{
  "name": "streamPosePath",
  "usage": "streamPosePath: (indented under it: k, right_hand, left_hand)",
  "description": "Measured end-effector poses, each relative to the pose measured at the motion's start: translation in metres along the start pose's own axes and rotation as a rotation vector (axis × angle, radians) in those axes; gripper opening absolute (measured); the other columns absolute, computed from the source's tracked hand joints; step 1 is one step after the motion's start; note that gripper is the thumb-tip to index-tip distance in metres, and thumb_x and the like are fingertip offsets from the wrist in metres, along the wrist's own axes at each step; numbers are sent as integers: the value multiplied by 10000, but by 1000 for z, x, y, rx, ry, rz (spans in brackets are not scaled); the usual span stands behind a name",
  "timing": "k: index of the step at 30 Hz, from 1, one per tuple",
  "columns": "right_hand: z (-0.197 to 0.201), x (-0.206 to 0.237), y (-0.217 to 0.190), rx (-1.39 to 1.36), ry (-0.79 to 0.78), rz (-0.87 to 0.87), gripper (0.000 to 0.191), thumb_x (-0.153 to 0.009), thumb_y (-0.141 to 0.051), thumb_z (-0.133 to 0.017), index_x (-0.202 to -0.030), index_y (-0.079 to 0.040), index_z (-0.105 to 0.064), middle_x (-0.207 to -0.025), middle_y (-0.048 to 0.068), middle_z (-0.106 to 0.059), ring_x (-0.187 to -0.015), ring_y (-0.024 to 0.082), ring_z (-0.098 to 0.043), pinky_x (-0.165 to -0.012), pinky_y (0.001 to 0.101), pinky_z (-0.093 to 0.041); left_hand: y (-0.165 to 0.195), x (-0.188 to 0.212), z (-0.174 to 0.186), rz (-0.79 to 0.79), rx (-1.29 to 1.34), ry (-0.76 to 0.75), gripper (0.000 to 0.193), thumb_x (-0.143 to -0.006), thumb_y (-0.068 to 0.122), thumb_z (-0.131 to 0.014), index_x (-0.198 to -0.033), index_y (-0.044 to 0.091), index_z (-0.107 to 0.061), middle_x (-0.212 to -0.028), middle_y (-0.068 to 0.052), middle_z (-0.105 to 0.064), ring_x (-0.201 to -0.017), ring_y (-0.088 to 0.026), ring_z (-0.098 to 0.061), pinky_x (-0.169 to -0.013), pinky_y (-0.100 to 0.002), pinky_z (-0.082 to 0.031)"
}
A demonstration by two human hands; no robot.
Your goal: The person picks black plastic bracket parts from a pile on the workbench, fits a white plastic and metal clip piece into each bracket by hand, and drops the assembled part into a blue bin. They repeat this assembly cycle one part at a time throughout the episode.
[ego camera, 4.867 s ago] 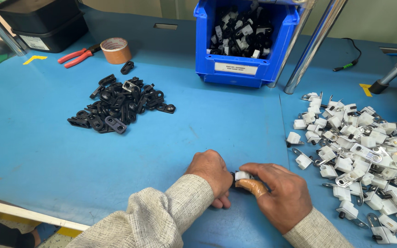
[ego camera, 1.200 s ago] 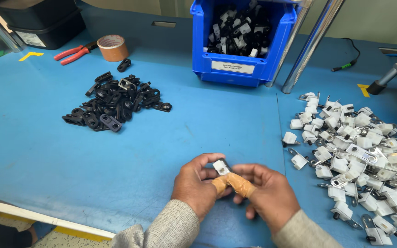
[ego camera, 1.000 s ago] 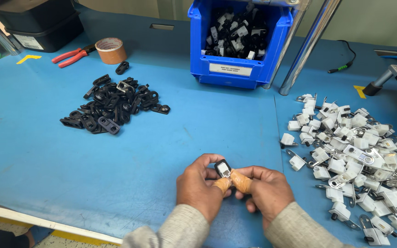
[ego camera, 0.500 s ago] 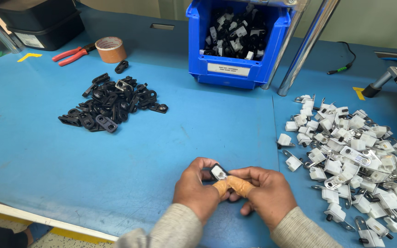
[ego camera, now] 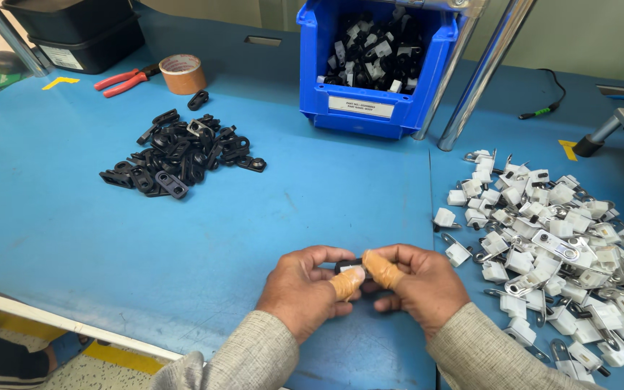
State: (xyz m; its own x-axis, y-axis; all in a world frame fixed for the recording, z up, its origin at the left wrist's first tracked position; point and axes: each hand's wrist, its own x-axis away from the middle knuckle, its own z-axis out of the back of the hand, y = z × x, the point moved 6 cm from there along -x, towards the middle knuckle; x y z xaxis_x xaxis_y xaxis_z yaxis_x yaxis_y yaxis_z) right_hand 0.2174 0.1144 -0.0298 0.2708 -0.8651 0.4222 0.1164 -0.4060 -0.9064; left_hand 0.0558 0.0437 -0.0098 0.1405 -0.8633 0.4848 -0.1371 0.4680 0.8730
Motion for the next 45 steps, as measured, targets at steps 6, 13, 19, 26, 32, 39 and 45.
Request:
streamPosePath:
  k: [6, 13, 19, 26, 32, 39, 45]
  right_hand:
    - [2, -2, -12, 233, 155, 192, 141, -873, -112, -714, -922, -21, -810, -758, 77, -782, -614, 137, -684, -538, 277, -556]
    - [-3, -5, -6, 32, 117, 75, 252, -948, -146, -580, -928, 49, -737, -736, 163, -743, -558, 239, -687, -495, 357, -564]
    - [8, 9, -4, -124, 116, -101, 447, -1002, -389, -562, -1051, 40, -678, -819, 143, -708, -690, 237, -710, -591, 367, -611]
    - [4, 14, 0, -20, 59, -86, 351, -908, -316, -694, -1023, 12, -741, -880, 123, -748, -739, 190, -710, -642, 344, -605]
    - [5, -4, 3, -67, 104, 85, 187, -896, -95, -704, -1019, 39, -750, -890, 152, -752, -706, 181, -697, -649, 330, -576]
    - [-4, -1, 7, -397, 362, -82, 250, -938, -10, -493, -1112, -7, -672, -871, 101, -724, -701, 192, -688, -641, 350, -566]
    - [-18, 9, 4, -314, 295, -64, 184, -939, -129, -671, -1018, 36, -690, -803, 117, -719, -637, 196, -648, -568, 330, -541]
  left_hand:
    - [10, 25, -14, -90, -281, 265, 324, -828, 217, -861, -1111, 102, -750, -771, -62, -775, -686, -125, -739, -637, -272, -598]
    - [-4, 20, -25, 79, 97, 161, 265, -917, 168, -711, -1149, 44, -677, -938, -123, -794, -803, -182, -793, -675, -298, -649]
    - [-17, 16, -25, 182, 380, 78, 295, -983, 211, -669, -1211, 44, -586, -1073, -157, -742, -898, -244, -784, -727, -333, -649]
    - [-12, 18, -28, 181, 473, 3, 260, -972, 190, -623, -1189, 54, -575, -1071, -173, -763, -890, -243, -789, -748, -352, -658]
    - [-3, 24, -37, 136, 428, 28, 252, -983, 196, -627, -1176, 60, -537, -1094, -183, -738, -953, -261, -772, -805, -366, -650]
    - [12, 18, -34, 102, 505, 17, 215, -971, 182, -590, -1135, 57, -530, -1114, -172, -731, -1007, -253, -777, -849, -363, -651]
    - [16, 7, -26, 116, 616, -84, 279, -978, 260, -637, -1105, 40, -523, -1087, -171, -692, -967, -253, -751, -862, -386, -653]
